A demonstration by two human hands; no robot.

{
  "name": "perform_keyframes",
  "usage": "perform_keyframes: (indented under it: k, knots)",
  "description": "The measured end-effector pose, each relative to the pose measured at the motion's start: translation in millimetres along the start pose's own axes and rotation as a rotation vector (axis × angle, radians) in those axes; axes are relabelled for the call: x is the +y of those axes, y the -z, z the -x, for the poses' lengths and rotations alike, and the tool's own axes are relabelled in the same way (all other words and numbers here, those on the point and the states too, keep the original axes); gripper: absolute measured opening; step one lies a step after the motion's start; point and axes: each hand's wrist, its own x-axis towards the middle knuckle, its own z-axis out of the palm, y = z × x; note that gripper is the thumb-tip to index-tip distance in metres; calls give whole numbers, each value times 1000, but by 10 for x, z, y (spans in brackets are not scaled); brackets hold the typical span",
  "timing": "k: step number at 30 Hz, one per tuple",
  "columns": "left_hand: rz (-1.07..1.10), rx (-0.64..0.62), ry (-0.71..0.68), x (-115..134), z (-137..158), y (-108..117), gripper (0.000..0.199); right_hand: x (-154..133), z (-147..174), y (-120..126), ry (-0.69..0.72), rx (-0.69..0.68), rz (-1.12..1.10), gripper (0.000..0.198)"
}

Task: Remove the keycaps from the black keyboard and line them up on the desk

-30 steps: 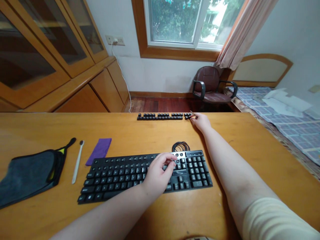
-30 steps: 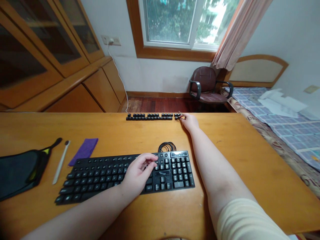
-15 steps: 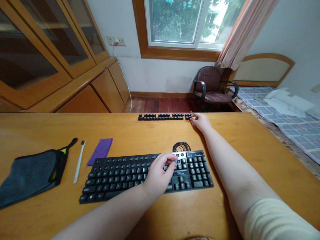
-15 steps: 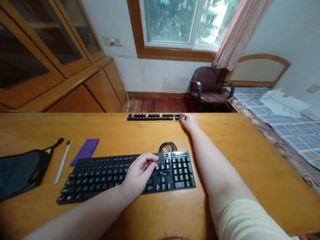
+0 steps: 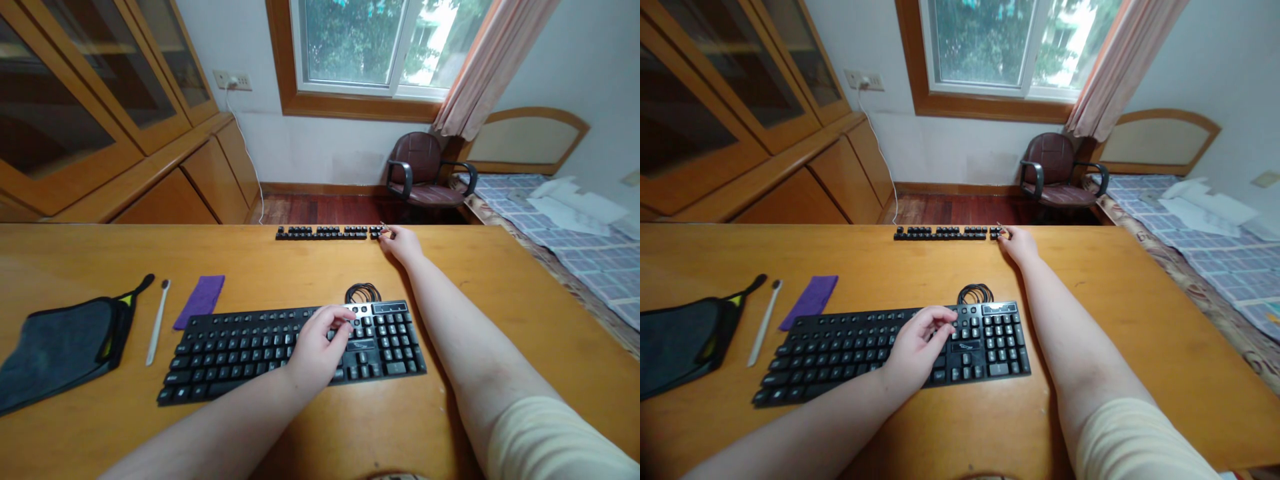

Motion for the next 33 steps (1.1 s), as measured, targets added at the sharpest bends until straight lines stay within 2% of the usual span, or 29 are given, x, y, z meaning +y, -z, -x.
perform_keyframes:
  k: [7, 19, 26, 33]
  knots:
    - [-24, -8, -10, 15, -1, 5, 14, -83, 16, -45, 102, -39, 44, 30]
    - [-29, -9, -32, 24, -9, 4, 15, -118, 15, -59, 64, -52, 122, 32]
    - [-39, -10, -34, 34, -15, 10, 16, -74, 41, 22, 41, -20, 123, 37]
    - [-44, -12, -39, 32, -13, 10, 15, -41, 44, 71, 21, -39, 108, 32]
